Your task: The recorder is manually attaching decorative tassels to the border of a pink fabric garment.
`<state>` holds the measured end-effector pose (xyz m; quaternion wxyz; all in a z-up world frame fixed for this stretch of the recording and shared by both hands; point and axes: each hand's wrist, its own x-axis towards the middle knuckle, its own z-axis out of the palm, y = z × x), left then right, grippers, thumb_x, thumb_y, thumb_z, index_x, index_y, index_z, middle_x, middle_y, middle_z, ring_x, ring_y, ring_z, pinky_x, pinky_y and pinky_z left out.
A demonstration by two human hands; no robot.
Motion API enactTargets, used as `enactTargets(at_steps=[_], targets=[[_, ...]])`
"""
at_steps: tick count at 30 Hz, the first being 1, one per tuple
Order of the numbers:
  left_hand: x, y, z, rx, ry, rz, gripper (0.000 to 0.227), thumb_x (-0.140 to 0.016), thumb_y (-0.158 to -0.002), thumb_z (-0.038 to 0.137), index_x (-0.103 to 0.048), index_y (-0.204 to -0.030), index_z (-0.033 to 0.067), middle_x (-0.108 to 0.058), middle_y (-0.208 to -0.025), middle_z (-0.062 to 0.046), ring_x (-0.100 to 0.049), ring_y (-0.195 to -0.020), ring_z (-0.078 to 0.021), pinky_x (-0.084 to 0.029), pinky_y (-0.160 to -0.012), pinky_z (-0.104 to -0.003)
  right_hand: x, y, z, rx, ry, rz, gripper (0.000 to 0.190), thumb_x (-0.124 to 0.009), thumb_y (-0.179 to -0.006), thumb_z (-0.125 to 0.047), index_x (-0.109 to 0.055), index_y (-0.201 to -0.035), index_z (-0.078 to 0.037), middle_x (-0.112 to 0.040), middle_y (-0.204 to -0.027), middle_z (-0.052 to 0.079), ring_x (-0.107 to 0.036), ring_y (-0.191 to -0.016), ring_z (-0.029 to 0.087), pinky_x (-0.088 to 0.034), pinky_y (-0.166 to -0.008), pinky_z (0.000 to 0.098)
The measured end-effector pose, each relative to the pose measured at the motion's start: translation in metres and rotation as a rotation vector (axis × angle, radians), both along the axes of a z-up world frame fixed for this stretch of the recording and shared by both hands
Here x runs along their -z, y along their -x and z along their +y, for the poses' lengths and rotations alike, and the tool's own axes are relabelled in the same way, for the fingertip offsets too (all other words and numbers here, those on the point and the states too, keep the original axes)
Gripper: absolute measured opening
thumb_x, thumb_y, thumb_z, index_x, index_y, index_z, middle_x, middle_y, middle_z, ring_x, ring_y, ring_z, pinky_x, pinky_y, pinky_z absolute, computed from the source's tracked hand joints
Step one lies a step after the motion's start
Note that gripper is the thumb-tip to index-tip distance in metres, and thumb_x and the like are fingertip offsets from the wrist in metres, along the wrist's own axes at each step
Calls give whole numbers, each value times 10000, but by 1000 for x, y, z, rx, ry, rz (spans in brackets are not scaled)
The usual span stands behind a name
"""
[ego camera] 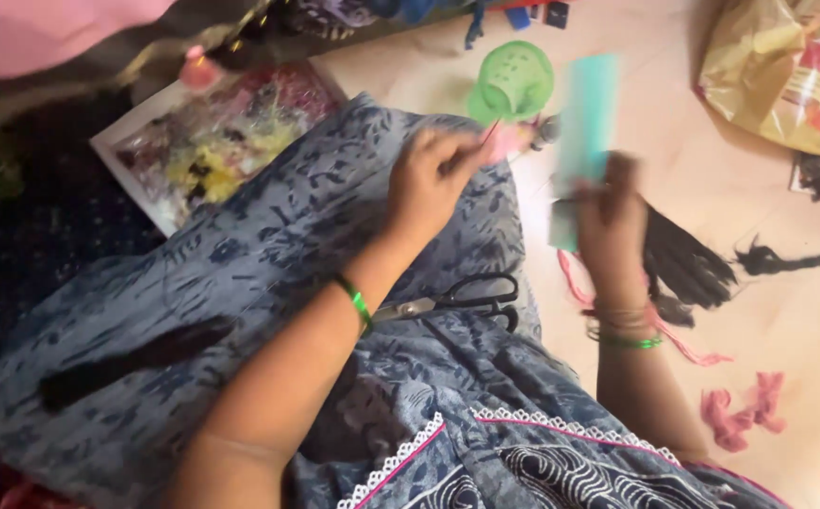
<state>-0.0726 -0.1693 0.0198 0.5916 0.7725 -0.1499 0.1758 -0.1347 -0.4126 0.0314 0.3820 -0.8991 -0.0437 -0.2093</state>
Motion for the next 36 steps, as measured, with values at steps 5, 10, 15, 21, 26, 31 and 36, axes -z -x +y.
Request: enactTargets(at_steps=[5, 10, 15, 21, 26, 31, 36], targets=[[53, 41, 15, 165, 174, 439, 112, -674, -979, 148, -703, -964, 40, -774, -846, -61, -742, -771, -169, -567, -713, -293, 19, -4, 29, -83, 694, 146, 161, -594, -969, -72, -631, -1125, -64, -657, -1051, 184, -665, -793, 380, -527, -645, 495], [44, 49, 30, 64, 106, 344, 81, -674, -979, 113, -696, -963, 37, -775, -870, -67, -760, -799, -166, -572, -727, -290, 5, -18, 22, 186, 579, 199, 163, -617, -1052, -156, -595, -1164, -41, -682, -972, 156, -656, -740, 385, -500, -583, 498], [47, 54, 34, 100, 40, 174, 64, -707, -948, 95, -723, -955, 34, -767, -935, -97, -735, -851, -208, -556, -737, -309, 3, 18, 54, -228, 697, 203, 238, -612, -954, -136, -597, -1184, -75, -676, -848, 140, -675, -663, 329, -519, -559, 477], [13, 53, 55, 33, 153, 219, 66, -710, -965, 101, -720, -979, 37, -755, -879, -75, -758, -801, -206, -575, -712, -325, -25, -5, 37, 93, 367, 69, 252, -637, -1004, -55, -594, -1252, -62, -691, -921, 159, -667, -755, 359, -512, -603, 446], [-43, 45, 97, -186, -151, -2, 55, -803, -852, 153, -793, -882, 108, -717, -859, -45, -672, -834, -245, -513, -739, -373, -49, -1, 78, -230, 100, 223, 274, -769, -835, -86, -715, -1102, -59, -725, -868, 119, -717, -737, 223, -543, -642, 355], [-71, 84, 111, -158, -304, -75, 73, -801, -770, 160, -782, -838, 141, -707, -1123, -11, -598, -1144, -258, -416, -949, -421, -87, 1, 148, -530, -29, 196, 267, -789, -816, -53, -777, -1082, -67, -707, -891, 77, -670, -792, 178, -535, -695, 302], [-102, 103, 137, -58, -163, -232, 530, -734, -816, 210, -603, -1273, -24, -607, -1256, -167, -497, -1244, -373, -379, -1033, -461, -116, -9, 195, -746, -52, 6, 186, -802, -807, -42, -783, -989, -70, -671, -965, 76, -646, -880, 202, -523, -772, 302]])
